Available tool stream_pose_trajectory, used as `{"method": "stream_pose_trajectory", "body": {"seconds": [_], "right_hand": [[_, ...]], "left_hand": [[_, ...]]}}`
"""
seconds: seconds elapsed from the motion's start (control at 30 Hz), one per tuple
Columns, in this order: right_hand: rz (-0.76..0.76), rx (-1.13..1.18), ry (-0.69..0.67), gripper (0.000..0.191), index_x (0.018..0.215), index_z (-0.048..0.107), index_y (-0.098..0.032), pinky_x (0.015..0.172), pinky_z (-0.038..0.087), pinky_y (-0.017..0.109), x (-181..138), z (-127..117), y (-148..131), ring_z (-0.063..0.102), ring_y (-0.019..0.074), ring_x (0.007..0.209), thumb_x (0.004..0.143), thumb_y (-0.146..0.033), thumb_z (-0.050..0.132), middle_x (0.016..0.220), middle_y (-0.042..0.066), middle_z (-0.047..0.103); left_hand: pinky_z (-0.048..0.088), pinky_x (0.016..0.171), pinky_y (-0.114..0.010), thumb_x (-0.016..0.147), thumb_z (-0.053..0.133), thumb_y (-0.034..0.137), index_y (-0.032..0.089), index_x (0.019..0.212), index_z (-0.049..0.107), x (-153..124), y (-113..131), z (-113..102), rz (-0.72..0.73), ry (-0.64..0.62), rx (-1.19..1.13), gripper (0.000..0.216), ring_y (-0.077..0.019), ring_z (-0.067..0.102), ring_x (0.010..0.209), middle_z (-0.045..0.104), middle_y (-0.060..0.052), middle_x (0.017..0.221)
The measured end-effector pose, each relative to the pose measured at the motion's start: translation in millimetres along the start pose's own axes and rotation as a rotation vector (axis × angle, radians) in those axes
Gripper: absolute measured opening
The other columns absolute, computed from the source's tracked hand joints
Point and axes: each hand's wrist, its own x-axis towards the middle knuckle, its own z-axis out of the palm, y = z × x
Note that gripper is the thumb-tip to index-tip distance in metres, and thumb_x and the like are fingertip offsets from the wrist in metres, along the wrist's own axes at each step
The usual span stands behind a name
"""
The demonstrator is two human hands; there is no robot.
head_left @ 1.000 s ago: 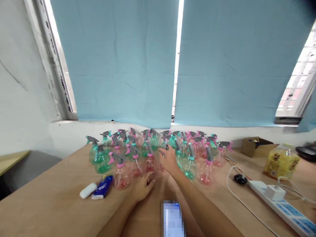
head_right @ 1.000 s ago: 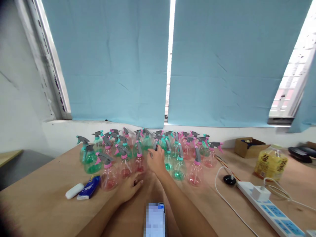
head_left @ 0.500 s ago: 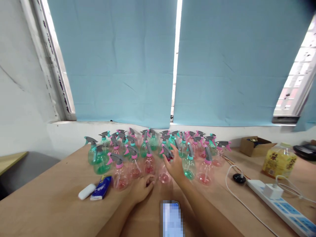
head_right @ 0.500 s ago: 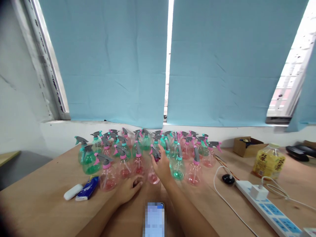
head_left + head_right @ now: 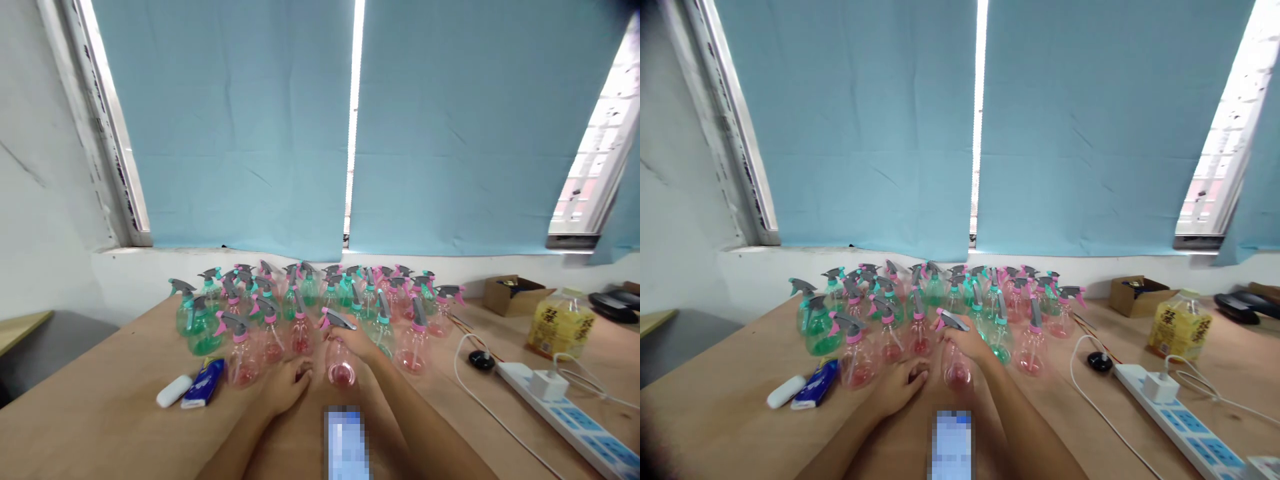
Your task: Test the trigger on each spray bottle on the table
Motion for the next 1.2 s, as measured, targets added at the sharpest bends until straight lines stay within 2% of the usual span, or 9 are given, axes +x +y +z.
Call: {"method": "stream_pose_trajectory", "body": {"seconds": [0.1, 0.3, 0.53, 0.73, 0.97, 1.2], "right_hand": [[0.030, 0.049, 0.003, 0.025, 0.078, 0.070, -0.019, 0.055, 0.043, 0.026, -0.4, -0.2, 0.3, 0.060, 0.0175, 0.062, 0.062, -0.017, 0.050, 0.069, 0.001, 0.067], [0.010, 0.052, 0.072, 0.012, 0.058, 0.063, -0.020, 0.054, 0.041, 0.025, -4.6, 1.6, 8.0, 0.054, 0.0153, 0.056, 0.059, -0.019, 0.051, 0.057, 0.000, 0.061], [0.029, 0.077, -0.049, 0.018, 0.069, 0.069, -0.020, 0.059, 0.044, 0.027, -7.0, 2.4, 2.4, 0.061, 0.0188, 0.066, 0.064, -0.020, 0.052, 0.064, 0.001, 0.066], [0.006, 0.095, -0.010, 0.016, 0.063, 0.067, -0.019, 0.057, 0.040, 0.025, -8.7, 4.8, -0.4, 0.056, 0.0159, 0.059, 0.061, -0.018, 0.051, 0.059, 0.000, 0.063], [0.000, 0.107, -0.081, 0.022, 0.071, 0.069, -0.020, 0.059, 0.041, 0.026, -7.3, 2.7, 4.4, 0.059, 0.0173, 0.065, 0.061, -0.017, 0.049, 0.065, 0.000, 0.066], [0.026, 0.080, -0.039, 0.016, 0.063, 0.065, -0.019, 0.055, 0.036, 0.025, -6.6, 5.4, 3.6, 0.055, 0.0157, 0.060, 0.060, -0.019, 0.050, 0.060, 0.000, 0.063]], "left_hand": [[0.046, 0.088, -0.033, 0.092, 0.050, 0.037, 0.027, 0.116, 0.066, -0.4, 0.4, -0.3, 0.000, 0.004, 0.017, 0.031, -0.0256, 0.064, 0.106, 0.072, -0.005, 0.114], [0.046, 0.086, -0.034, 0.093, 0.048, 0.038, 0.027, 0.112, 0.068, -1.0, 0.7, 1.1, 0.018, 0.016, 0.059, 0.029, -0.0255, 0.066, 0.100, 0.073, -0.005, 0.111], [0.046, 0.083, -0.033, 0.094, 0.047, 0.037, 0.027, 0.109, 0.068, -1.3, 1.4, 1.6, 0.038, 0.013, 0.079, 0.028, -0.0250, 0.065, 0.098, 0.073, -0.005, 0.106], [0.046, 0.084, -0.032, 0.095, 0.046, 0.038, 0.026, 0.106, 0.070, -1.5, 3.3, 0.5, 0.051, -0.001, 0.064, 0.029, -0.0241, 0.065, 0.098, 0.073, -0.005, 0.105], [0.046, 0.083, -0.032, 0.095, 0.046, 0.036, 0.026, 0.105, 0.070, -1.3, 3.7, 0.3, 0.068, 0.002, 0.060, 0.027, -0.0232, 0.066, 0.095, 0.074, -0.004, 0.104], [0.046, 0.081, -0.031, 0.095, 0.046, 0.035, 0.027, 0.106, 0.069, -1.4, 1.9, 2.6, 0.070, 0.008, 0.089, 0.027, -0.0230, 0.066, 0.095, 0.074, -0.003, 0.103]]}}
